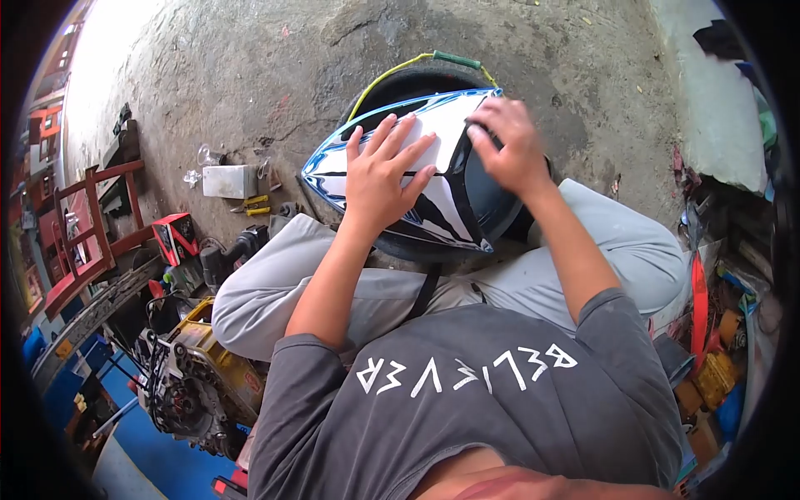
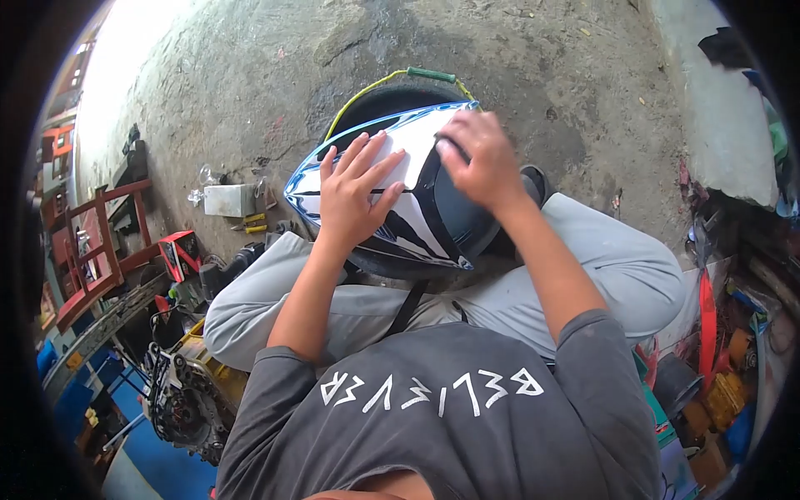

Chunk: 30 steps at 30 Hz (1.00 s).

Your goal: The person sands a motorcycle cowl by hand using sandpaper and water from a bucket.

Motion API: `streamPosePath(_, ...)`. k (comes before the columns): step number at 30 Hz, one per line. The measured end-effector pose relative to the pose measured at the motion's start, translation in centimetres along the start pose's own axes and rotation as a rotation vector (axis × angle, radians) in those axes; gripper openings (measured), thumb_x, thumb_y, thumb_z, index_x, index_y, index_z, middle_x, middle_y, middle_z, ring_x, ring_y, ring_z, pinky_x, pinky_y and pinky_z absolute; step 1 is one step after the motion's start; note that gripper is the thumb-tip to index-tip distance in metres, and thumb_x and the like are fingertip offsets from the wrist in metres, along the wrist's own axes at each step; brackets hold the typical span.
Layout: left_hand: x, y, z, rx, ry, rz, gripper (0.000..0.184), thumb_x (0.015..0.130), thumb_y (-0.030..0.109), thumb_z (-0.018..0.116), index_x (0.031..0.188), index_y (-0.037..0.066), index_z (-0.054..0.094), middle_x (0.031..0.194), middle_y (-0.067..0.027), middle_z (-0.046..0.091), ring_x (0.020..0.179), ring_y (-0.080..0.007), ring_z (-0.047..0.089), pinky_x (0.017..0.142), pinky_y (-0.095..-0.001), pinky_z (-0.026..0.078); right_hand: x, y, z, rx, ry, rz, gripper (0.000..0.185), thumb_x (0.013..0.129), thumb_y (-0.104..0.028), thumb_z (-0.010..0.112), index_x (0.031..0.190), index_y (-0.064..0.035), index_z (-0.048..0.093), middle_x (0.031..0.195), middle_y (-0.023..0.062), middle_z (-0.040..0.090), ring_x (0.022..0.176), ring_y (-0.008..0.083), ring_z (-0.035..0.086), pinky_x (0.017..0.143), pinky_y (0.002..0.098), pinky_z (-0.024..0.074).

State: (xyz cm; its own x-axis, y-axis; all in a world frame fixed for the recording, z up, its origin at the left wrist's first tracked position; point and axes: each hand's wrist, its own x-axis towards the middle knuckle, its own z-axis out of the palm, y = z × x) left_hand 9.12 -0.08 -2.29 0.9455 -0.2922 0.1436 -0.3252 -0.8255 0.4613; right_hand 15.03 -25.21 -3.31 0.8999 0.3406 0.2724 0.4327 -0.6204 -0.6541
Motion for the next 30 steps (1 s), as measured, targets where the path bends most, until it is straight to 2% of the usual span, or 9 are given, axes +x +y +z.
streamPosePath(5, 0.0, -0.2, 0.1, 0.012, -0.004, 0.009, 0.047, 0.094, 0.038, 0.076, 0.140, 0.029, 0.075, 0.158, -0.0087, 0.062, 0.148, -0.0323, 0.055, 0.124, -0.0585, 0.030, -0.6, -2.3, -0.1, -0.077, -0.116, -0.132, 0.020, 0.090, -0.020, 0.076, 0.106, -0.0088, 0.076, 0.116, 0.0081, 0.071, 0.115, 0.0328, 0.064, 0.106, 0.0474, 0.0473)
streamPosePath(9, 0.1, 0.0, -0.2, 0.019, -0.013, 0.006, 0.048, 0.094, 0.038, 0.076, 0.141, 0.029, 0.075, 0.158, -0.0086, 0.062, 0.148, -0.0325, 0.054, 0.124, -0.0586, 0.030, 0.7, 1.6, -0.8, -0.084, 0.010, 0.054, 0.022, 0.091, -0.017, 0.075, 0.112, -0.0101, 0.077, 0.125, 0.0083, 0.073, 0.123, 0.0327, 0.063, 0.108, 0.0474, 0.0464)
streamPosePath(13, 0.1, -0.1, 0.0, 0.004, -0.006, 0.004, 0.048, 0.094, 0.039, 0.076, 0.141, 0.029, 0.074, 0.158, -0.0088, 0.062, 0.149, -0.0330, 0.054, 0.124, -0.0588, 0.029, -0.3, -2.2, -0.7, -0.014, -0.122, -0.068, 0.019, 0.093, -0.014, 0.073, 0.111, -0.0080, 0.078, 0.122, 0.0098, 0.074, 0.121, 0.0334, 0.064, 0.109, 0.0459, 0.0472)
streamPosePath(16, 0.2, -0.1, 0.0, 0.015, -0.012, 0.007, 0.048, 0.094, 0.039, 0.076, 0.141, 0.029, 0.075, 0.158, -0.0091, 0.062, 0.149, -0.0333, 0.054, 0.124, -0.0585, 0.029, 0.1, 0.1, -0.1, 0.005, -0.050, -0.016, 0.017, 0.095, -0.014, 0.073, 0.110, -0.0077, 0.078, 0.120, 0.0112, 0.074, 0.120, 0.0338, 0.065, 0.107, 0.0456, 0.0494)
streamPosePath(17, 0.2, -0.1, 0.0, 0.020, -0.012, 0.006, 0.048, 0.094, 0.039, 0.076, 0.141, 0.028, 0.075, 0.157, -0.0093, 0.063, 0.149, -0.0334, 0.054, 0.124, -0.0583, 0.029, 0.3, 1.4, 0.2, -0.006, 0.052, 0.036, 0.016, 0.096, -0.014, 0.074, 0.110, -0.0072, 0.079, 0.119, 0.0125, 0.074, 0.117, 0.0347, 0.066, 0.105, 0.0452, 0.0516)
streamPosePath(20, 0.2, -0.1, -0.1, 0.006, -0.011, 0.005, 0.047, 0.094, 0.038, 0.076, 0.140, 0.027, 0.075, 0.157, -0.0094, 0.063, 0.148, -0.0338, 0.054, 0.125, -0.0582, 0.029, 0.2, 1.3, 0.4, -0.052, 0.118, 0.060, 0.017, 0.095, -0.013, 0.074, 0.109, -0.0074, 0.079, 0.119, 0.0109, 0.074, 0.114, 0.0339, 0.066, 0.103, 0.0464, 0.0526)
streamPosePath(24, 0.3, -0.3, 0.3, 0.007, 0.002, 0.019, 0.046, 0.096, 0.041, 0.075, 0.140, 0.030, 0.074, 0.156, -0.0084, 0.063, 0.147, -0.0330, 0.055, 0.124, -0.0598, 0.029, -0.3, -1.4, 0.2, -0.098, 0.017, -0.072, 0.018, 0.094, -0.015, 0.075, 0.110, -0.0074, 0.079, 0.119, 0.0107, 0.074, 0.115, 0.0336, 0.066, 0.102, 0.0457, 0.0522)
streamPosePath(27, 0.0, -0.3, 0.2, 0.012, -0.003, 0.019, 0.046, 0.095, 0.041, 0.076, 0.140, 0.030, 0.074, 0.156, -0.0084, 0.063, 0.147, -0.0330, 0.055, 0.124, -0.0595, 0.029, 0.3, 1.4, 0.3, -0.058, 0.138, 0.114, 0.018, 0.094, -0.012, 0.076, 0.111, -0.0078, 0.079, 0.120, 0.0120, 0.074, 0.115, 0.0350, 0.066, 0.103, 0.0455, 0.0525)
streamPosePath(30, 0.3, -0.3, 0.2, 0.011, 0.008, 0.023, 0.046, 0.095, 0.041, 0.076, 0.140, 0.029, 0.074, 0.156, -0.0085, 0.063, 0.147, -0.0330, 0.055, 0.124, -0.0593, 0.029, -0.3, 0.0, 0.4, -0.048, 0.074, 0.071, 0.018, 0.094, -0.012, 0.076, 0.111, -0.0080, 0.080, 0.119, 0.0119, 0.073, 0.114, 0.0352, 0.066, 0.102, 0.0448, 0.0528)
